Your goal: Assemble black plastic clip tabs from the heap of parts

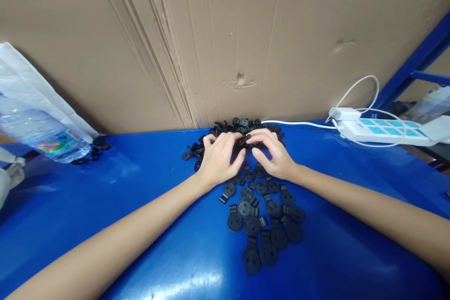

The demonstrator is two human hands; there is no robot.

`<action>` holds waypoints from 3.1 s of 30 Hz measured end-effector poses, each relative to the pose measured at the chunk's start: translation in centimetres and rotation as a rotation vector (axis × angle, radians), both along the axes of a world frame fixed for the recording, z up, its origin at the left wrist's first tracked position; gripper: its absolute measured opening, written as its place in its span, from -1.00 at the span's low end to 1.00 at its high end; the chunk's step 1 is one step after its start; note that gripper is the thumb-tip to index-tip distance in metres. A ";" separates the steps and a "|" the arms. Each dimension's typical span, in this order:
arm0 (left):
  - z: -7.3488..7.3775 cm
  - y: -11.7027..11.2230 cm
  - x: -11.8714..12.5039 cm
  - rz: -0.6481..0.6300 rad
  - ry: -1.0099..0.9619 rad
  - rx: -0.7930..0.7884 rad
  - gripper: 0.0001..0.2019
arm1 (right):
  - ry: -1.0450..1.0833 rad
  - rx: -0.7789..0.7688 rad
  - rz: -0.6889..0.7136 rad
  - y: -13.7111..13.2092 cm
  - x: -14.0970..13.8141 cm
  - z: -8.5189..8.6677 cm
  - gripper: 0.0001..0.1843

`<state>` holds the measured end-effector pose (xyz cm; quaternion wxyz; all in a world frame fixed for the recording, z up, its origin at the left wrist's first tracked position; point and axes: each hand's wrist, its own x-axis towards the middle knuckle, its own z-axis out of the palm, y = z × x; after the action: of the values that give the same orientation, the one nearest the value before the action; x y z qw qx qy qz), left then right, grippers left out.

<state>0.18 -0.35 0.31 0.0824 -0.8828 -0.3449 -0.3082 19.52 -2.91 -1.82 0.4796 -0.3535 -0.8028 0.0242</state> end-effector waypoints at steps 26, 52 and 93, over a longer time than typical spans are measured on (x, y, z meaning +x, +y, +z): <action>-0.1 0.3 -0.4 -0.109 -0.075 0.064 -0.69 | 0.212 -0.155 0.072 0.4 -0.3 -0.1 -0.82; 0.2 0.0 -0.2 -0.138 0.013 0.015 -0.78 | 0.109 -0.074 -0.087 0.4 0.0 -2.0 -0.79; -0.1 0.4 -0.2 -0.135 -0.032 0.151 -0.77 | -0.121 0.050 -0.003 0.2 -0.1 -0.5 -0.80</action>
<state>0.00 0.01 0.19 0.1225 -0.8903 -0.2616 -0.3521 19.46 -2.73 -2.35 0.4390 -0.3432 -0.8302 -0.0181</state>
